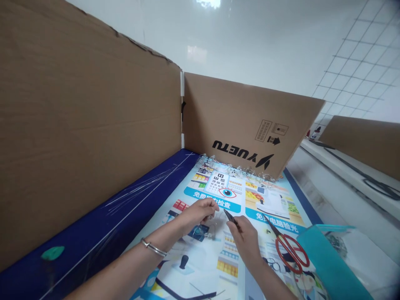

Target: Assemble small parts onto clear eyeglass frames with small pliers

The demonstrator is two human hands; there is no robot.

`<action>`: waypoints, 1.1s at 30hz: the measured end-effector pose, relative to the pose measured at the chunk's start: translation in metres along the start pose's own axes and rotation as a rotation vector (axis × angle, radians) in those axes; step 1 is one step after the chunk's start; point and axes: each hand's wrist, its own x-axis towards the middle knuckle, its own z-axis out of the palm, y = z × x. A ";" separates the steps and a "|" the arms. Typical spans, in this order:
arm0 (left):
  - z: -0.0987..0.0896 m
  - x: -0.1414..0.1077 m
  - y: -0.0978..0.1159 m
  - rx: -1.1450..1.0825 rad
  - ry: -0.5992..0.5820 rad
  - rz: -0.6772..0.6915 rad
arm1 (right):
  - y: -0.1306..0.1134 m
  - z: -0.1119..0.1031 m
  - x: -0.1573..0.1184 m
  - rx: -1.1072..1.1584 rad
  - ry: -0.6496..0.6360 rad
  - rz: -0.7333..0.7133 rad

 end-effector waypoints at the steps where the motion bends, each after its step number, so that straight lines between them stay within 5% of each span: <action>1: 0.001 0.001 -0.002 -0.009 0.007 0.000 | 0.001 0.000 0.001 -0.012 0.002 -0.014; 22: 0.019 0.002 -0.021 -0.185 0.090 0.038 | 0.005 0.001 0.000 -0.078 -0.048 -0.067; 33: 0.022 0.000 -0.019 -0.119 0.018 0.139 | 0.007 0.001 0.000 0.015 -0.063 0.020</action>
